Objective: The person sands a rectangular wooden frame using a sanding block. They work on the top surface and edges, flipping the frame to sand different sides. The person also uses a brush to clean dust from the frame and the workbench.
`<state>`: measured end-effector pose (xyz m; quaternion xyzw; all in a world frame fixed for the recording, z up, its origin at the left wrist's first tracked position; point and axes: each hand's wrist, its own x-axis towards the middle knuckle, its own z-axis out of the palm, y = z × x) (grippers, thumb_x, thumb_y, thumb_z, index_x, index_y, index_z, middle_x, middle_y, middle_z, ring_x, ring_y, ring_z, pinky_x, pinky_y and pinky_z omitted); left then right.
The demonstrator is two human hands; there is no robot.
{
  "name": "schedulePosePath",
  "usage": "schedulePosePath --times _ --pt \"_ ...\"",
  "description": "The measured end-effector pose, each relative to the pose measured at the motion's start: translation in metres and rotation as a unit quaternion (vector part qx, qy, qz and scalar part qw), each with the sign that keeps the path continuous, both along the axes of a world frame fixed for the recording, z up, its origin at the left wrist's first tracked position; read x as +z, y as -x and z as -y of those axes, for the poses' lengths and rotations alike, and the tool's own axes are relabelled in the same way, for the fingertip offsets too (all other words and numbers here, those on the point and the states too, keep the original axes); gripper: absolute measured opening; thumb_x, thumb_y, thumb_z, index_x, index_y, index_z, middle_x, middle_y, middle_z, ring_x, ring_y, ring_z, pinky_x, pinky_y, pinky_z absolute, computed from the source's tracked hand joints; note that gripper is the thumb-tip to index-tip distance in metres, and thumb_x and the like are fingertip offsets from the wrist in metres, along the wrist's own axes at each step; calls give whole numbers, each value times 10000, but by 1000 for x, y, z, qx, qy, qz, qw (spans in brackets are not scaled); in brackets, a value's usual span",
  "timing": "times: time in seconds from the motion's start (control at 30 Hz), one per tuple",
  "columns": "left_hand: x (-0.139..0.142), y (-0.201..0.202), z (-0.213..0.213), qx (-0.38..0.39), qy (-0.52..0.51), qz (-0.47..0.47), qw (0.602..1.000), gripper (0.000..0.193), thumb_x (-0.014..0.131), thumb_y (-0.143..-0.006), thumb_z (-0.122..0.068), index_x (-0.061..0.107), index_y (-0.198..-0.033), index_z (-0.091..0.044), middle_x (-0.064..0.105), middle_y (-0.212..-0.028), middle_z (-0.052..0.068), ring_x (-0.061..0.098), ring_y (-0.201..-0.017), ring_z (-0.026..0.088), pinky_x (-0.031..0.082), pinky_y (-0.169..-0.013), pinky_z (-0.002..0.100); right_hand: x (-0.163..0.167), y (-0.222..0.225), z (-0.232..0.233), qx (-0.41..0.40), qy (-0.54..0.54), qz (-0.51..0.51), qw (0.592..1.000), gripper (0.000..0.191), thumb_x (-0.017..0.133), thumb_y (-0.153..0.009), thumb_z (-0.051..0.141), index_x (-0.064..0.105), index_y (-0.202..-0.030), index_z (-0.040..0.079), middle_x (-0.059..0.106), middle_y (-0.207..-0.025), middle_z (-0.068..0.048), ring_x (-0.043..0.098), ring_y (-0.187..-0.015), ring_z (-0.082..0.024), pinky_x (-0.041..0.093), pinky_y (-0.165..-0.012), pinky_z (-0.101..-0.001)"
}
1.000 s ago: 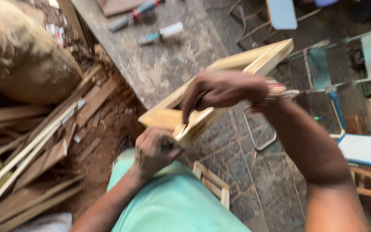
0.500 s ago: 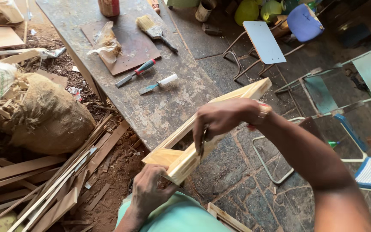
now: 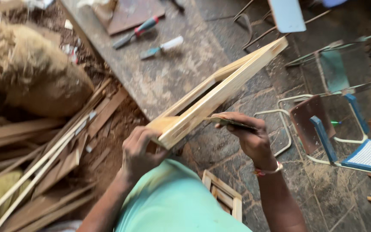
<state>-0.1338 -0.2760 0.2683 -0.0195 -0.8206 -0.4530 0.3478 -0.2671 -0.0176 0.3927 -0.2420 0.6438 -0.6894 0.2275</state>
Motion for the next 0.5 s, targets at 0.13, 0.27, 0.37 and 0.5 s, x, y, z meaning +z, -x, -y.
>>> schedulePosePath --times 0.13,0.27,0.37,0.5 --pt "8 4 4 2 -3 2 1000 437 912 -692 -152 616 -1001 -61 675 -929 107 703 -870 260 606 -782 374 1 -20 21 -7 -177 -324 929 265 619 -970 -12 710 -1214 37 710 -1284 -138 677 -1264 -287 546 -1113 -393" --pt "7 5 4 1 -4 -1 1000 447 924 -711 -182 620 -1013 -55 682 -946 111 706 -885 258 607 -788 374 -7 -26 41 0 -255 -524 812 275 635 -967 26 724 -1218 93 710 -1281 -84 637 -1293 -274 511 -1133 -434" --pt "-1 4 4 -4 1 -4 1000 455 929 -737 -212 617 -1029 -56 686 -951 108 705 -890 242 612 -794 367 -19 -21 45 16 -292 -583 758 302 629 -956 10 746 -1209 127 721 -1286 -69 635 -1288 -253 480 -1142 -450" --pt "-12 3 4 -12 15 -1 1000 468 928 -758 -230 616 -1065 -62 694 -963 106 707 -901 220 626 -812 352 -19 1 33 75 -303 -625 715 257 659 -984 51 766 -1182 174 735 -1286 -33 649 -1275 -213 471 -1150 -437"
